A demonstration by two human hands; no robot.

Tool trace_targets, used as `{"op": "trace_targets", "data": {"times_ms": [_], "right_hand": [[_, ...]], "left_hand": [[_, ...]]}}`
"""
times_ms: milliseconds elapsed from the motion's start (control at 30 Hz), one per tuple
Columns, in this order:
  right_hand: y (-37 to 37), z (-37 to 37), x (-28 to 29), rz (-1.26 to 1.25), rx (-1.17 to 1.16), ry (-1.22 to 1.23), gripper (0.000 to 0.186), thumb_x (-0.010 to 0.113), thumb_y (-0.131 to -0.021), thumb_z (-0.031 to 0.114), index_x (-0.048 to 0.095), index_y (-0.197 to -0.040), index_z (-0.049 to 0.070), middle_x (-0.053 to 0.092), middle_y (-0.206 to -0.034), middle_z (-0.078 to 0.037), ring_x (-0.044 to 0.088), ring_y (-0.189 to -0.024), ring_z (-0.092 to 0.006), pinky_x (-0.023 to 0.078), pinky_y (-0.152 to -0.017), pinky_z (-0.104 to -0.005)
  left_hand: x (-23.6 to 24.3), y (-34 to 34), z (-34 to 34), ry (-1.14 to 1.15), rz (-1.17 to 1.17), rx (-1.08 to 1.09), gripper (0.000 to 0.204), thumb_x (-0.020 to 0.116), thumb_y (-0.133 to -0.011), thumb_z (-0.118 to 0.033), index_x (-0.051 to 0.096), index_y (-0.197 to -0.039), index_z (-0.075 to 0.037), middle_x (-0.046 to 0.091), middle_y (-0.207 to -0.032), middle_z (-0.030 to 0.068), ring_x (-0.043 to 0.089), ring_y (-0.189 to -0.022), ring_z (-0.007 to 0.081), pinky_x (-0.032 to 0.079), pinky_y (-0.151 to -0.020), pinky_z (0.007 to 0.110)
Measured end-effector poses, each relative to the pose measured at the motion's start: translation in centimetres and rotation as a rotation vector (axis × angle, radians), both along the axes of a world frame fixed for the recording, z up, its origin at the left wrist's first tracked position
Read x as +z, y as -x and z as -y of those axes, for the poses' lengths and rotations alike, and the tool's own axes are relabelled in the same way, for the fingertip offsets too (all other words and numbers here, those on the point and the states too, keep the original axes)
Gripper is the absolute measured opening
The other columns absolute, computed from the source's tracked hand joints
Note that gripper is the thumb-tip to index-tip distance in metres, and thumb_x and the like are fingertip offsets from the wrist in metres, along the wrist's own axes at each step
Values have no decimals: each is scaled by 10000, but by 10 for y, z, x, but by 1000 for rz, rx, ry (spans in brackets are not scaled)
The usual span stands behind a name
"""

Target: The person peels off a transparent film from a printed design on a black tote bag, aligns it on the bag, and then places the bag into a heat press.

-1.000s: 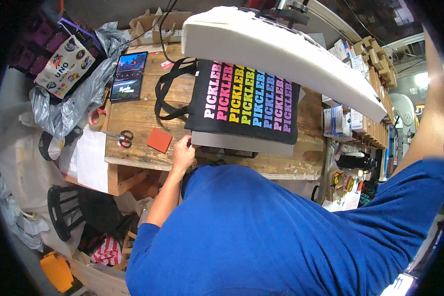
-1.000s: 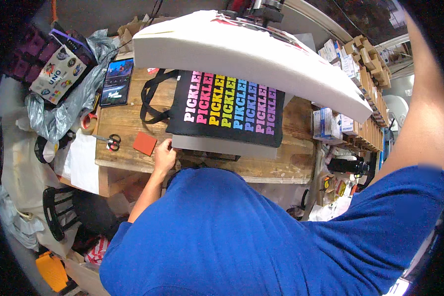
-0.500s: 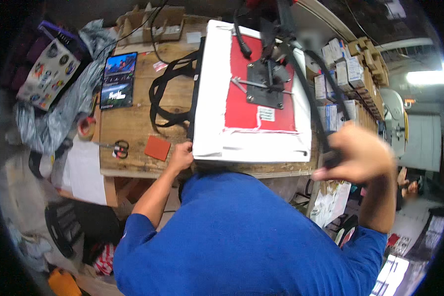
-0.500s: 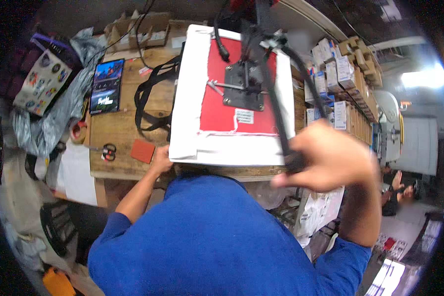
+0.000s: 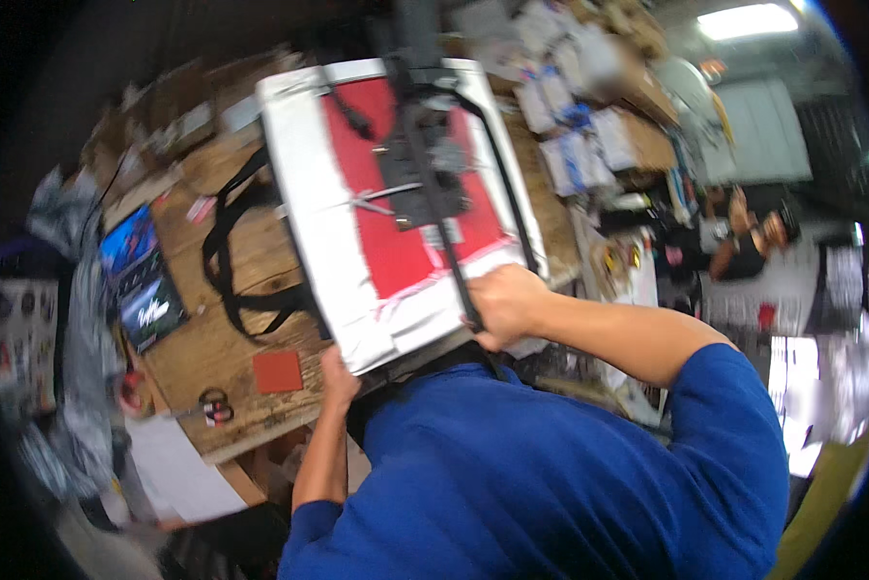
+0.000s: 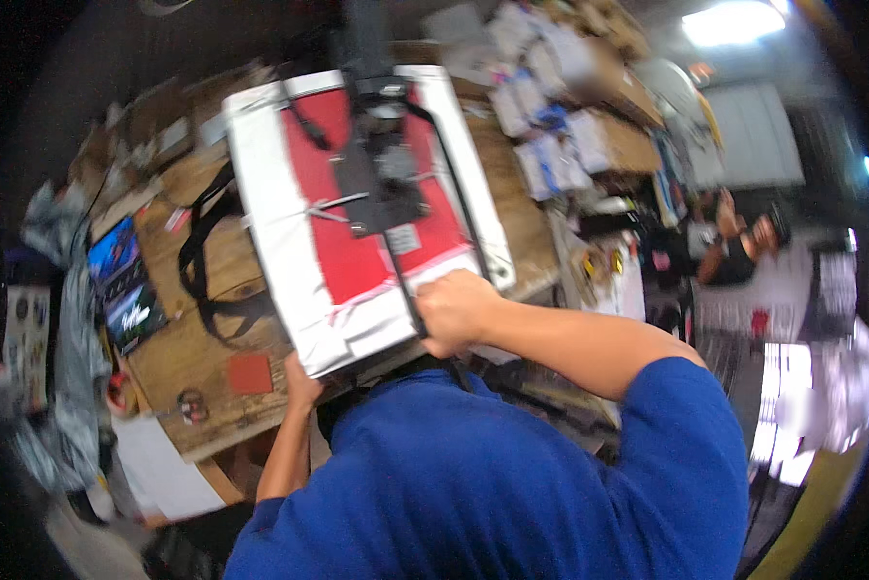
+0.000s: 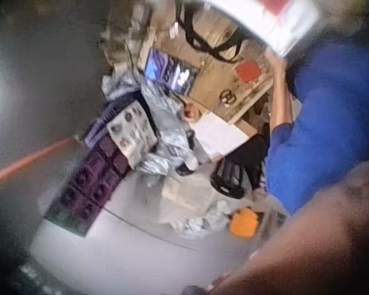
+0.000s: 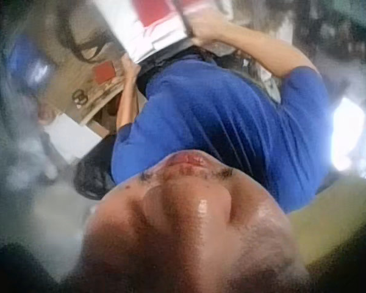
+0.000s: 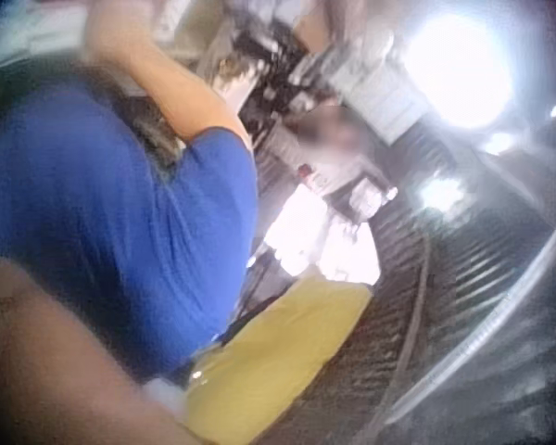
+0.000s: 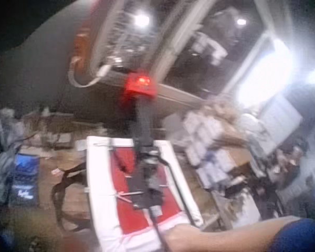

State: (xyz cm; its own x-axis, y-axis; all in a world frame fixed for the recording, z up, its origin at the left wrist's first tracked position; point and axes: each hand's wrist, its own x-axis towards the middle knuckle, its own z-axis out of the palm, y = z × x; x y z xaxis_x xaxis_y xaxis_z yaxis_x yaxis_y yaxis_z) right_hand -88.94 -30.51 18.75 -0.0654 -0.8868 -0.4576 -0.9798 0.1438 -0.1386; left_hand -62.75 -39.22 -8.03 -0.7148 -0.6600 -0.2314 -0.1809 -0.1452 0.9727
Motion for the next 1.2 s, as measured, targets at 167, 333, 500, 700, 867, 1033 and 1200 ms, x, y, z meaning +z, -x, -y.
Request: {"op": "trace_targets", "data": {"times_ms": [167,333,500,700,867,1033,1200], "right_hand": [[-2,26,26,65,-49,-184,217,658,-593,205,713,-679,15,703,-777,-213,701,-785,-365,558,-714,-463],[-14,26,47,49,-82,-96,230,647,-631,165,738,-772,8,717,-875,-225,704,-869,-374,560,-764,-454],[-5,1,14,13,-153,-67,261,626,-706,216,757,-843,36,725,-933,-199,697,-930,-363,551,-791,-465],[-1,12,4,209,-391,87,251,602,-777,235,747,-827,36,729,-914,-189,707,-921,-376,564,-729,-510],[9,2,-19,252,-425,335,301,595,-824,283,749,-760,32,726,-807,-188,718,-793,-388,559,-641,-503],[14,-15,-18,240,-414,385,301,595,-826,287,744,-770,31,724,-811,-188,717,-795,-388,557,-647,-502],[11,-14,-22,252,-392,438,301,595,-828,290,738,-780,29,722,-816,-188,715,-798,-388,555,-652,-502]], "left_hand": [[56,-39,102,141,440,-287,142,678,-859,-79,701,-928,43,680,-742,112,605,-696,156,491,-673,330],[190,13,188,777,-60,-110,261,641,-877,-125,496,-707,9,542,-667,69,461,-599,165,343,-543,357],[383,169,21,284,-1079,-772,184,601,-792,-20,627,-972,9,634,-939,137,605,-922,241,499,-820,380],[519,163,-140,-1251,-1355,-1786,219,603,-967,-180,591,-847,2,597,-823,120,591,-752,252,465,-673,373],[511,138,-170,-1907,-834,-1829,313,582,-1011,-205,600,-854,65,604,-822,130,561,-678,172,434,-582,293],[505,242,-163,-974,-1048,-2101,328,543,-1021,-222,571,-775,-7,586,-737,76,578,-698,203,436,-648,300],[489,274,-141,267,-1135,-1413,188,618,-946,-169,632,-842,-13,632,-791,127,628,-766,267,485,-703,347]]}}
